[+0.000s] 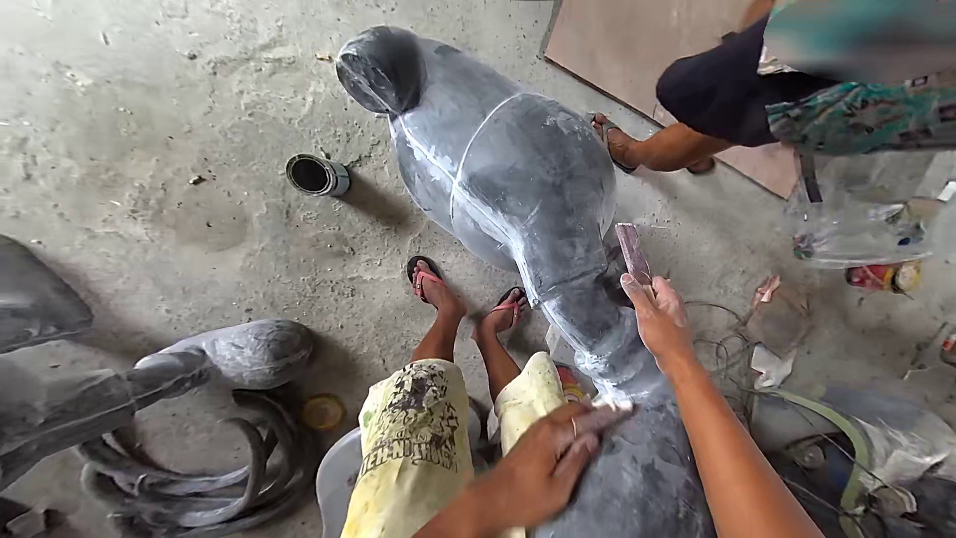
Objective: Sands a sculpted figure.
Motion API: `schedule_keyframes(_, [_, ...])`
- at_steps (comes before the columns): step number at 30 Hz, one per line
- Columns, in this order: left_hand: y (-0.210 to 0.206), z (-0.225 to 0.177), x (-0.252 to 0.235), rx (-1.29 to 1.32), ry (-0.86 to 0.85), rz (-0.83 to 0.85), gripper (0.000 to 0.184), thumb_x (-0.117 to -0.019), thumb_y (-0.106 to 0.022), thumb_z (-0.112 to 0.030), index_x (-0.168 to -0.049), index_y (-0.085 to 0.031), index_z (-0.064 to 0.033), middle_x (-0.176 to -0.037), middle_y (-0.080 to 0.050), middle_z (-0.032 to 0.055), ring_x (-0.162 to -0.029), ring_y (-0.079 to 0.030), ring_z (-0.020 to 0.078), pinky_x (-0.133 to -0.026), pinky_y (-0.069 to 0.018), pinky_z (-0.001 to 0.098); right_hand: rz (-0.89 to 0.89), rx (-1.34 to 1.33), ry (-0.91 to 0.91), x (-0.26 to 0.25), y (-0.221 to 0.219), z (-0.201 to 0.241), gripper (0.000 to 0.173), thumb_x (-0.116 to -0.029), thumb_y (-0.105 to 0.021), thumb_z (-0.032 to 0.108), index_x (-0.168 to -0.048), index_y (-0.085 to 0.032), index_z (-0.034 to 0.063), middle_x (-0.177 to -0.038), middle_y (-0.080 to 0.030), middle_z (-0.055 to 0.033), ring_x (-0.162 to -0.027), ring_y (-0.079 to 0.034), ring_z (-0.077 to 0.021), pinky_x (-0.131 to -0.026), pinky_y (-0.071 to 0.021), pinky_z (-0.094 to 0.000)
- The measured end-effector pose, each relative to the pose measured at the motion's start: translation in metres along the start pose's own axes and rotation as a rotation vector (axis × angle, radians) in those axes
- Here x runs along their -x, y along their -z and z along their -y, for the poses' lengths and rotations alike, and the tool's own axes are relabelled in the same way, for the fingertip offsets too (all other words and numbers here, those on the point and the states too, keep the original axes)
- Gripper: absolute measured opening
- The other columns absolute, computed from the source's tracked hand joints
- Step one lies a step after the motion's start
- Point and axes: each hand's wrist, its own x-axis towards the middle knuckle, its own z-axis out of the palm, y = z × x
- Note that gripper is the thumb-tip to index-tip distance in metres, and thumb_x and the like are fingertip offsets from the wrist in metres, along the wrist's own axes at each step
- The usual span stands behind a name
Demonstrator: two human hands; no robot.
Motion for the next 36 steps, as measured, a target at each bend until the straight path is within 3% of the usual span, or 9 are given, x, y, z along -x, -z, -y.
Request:
schedule_keyframes(3, [-0.007,-0.011,0.002,0.029,-0.088,-0.01,0.044,-0.1123,-0.034,-0.031,-0.141,-0.063,-0.0132,-0.143,-0.063,0.0063,-0.141,-0.05,0.0207,-0.123,-0.0367,0.0455,-0.001,-0.033,-0.033,0.0,-0.001,-0.003,0.074,-0.0818,-0.054,0.086,-0.096,-0.062,0.0142,-0.071,-0.053,-0.0102,-0.064,-0.053,-0.0293,-0.055,-0.0433,-0.0547])
schedule_keyframes(6, [-0.005,0.03,-0.001,0.067,0.028,-0.028,0.044,-0.1126,-0.034,-0.032,-0.143,-0.06,-0.0118,-0.143,-0.062,0.0055,-0.137,-0.054,0.0159,-0.119,-0.0432,0.0407,0.018,0.012,0.0,-0.002,-0.004,-0.001,0.072,-0.0839,-0.053,0.085,-0.1,-0.062,0.015,-0.074,-0.057,-0.0097,-0.067,-0.058,-0.0298,-0.059,-0.0483,-0.057])
schedule_keyframes(10, [-0.004,-0.005,-0.008,0.046,-0.064,-0.025,0.045,-0.1124,-0.034,-0.03,-0.144,-0.061,-0.0114,-0.145,-0.062,0.0078,-0.141,-0.052,0.0211,-0.122,-0.0388,0.0449,-0.024,-0.039,0.007,-0.009,-0.004,-0.003,0.068,-0.0859,-0.056,0.08,-0.095,-0.063,0.0137,-0.07,-0.054,-0.0084,-0.064,-0.055,-0.0276,-0.059,-0.0471,-0.054])
schedule_keyframes(13, [0.002,0.055,0.028,-0.178,0.18,0.081,0.043,-0.1116,-0.036,-0.035,-0.134,-0.065,-0.011,-0.125,-0.07,0.0073,-0.118,-0.066,0.0186,-0.107,-0.052,0.0441,0.015,0.05,-0.012,0.005,-0.007,-0.004,0.072,-0.084,-0.051,0.085,-0.099,-0.062,0.0155,-0.072,-0.056,-0.0088,-0.065,-0.058,-0.0288,-0.059,-0.0485,-0.0558])
schedule_keyframes(15, [0.018,0.077,0.051,-0.364,0.423,0.311,0.041,-0.1094,-0.04,-0.036,-0.123,-0.068,-0.0086,-0.111,-0.073,0.0157,-0.106,-0.07,0.0335,-0.098,-0.0516,0.0582,0.019,0.043,-0.003,0.0,-0.004,0.001,0.071,-0.0843,-0.052,0.084,-0.101,-0.063,0.0164,-0.073,-0.057,-0.0075,-0.066,-0.059,-0.0271,-0.061,-0.0496,-0.0546])
schedule_keyframes(16, [0.024,0.081,0.062,-0.348,0.492,0.356,0.042,-0.1099,-0.041,-0.035,-0.13,-0.068,-0.0097,-0.117,-0.073,0.0168,-0.11,-0.07,0.0357,-0.101,-0.0505,0.0601,0.014,0.011,-0.01,-0.003,0.001,0.001,0.068,-0.0853,-0.055,0.082,-0.1,-0.063,0.0162,-0.072,-0.057,-0.0068,-0.066,-0.058,-0.0259,-0.061,-0.049,-0.0529])
schedule_keyframes(21, [0.072,0.072,0.115,-0.263,0.545,-0.064,0.041,-0.1101,-0.043,-0.028,-0.131,-0.066,0.0001,-0.107,-0.074,0.0234,-0.098,-0.073,0.0368,-0.091,-0.0553,0.06,0.004,-0.153,-0.009,0.001,0.003,-0.005,0.055,-0.0908,-0.061,0.07,-0.095,-0.063,0.0146,-0.068,-0.051,-0.0047,-0.06,-0.05,-0.0213,-0.056,-0.0441,-0.0443])
schedule_keyframes(28, [0.083,0.029,0.075,-0.156,0.388,-0.248,0.037,-0.1102,-0.046,-0.024,-0.125,-0.066,0.0034,-0.111,-0.074,0.0124,-0.104,-0.071,0.0096,-0.097,-0.0563,0.0334,0.012,-0.099,-0.018,0.007,0.001,-0.005,0.058,-0.0894,-0.061,0.072,-0.096,-0.063,0.0147,-0.069,-0.053,-0.0051,-0.061,-0.052,-0.0217,-0.057,-0.045,-0.0454])
schedule_keyframes(36, [0.019,-0.005,0.018,-0.086,0.134,0.043,0.042,-0.1094,-0.045,-0.027,-0.144,-0.058,-0.007,-0.138,-0.064,0.0151,-0.13,-0.061,0.025,-0.112,-0.0487,0.0478,0.012,-0.096,-0.013,0.005,-0.001,-0.004,0.054,-0.0913,-0.061,0.069,-0.098,-0.063,0.0156,-0.07,-0.052,-0.0039,-0.062,-0.052,-0.0199,-0.058,-0.0447,-0.0427])
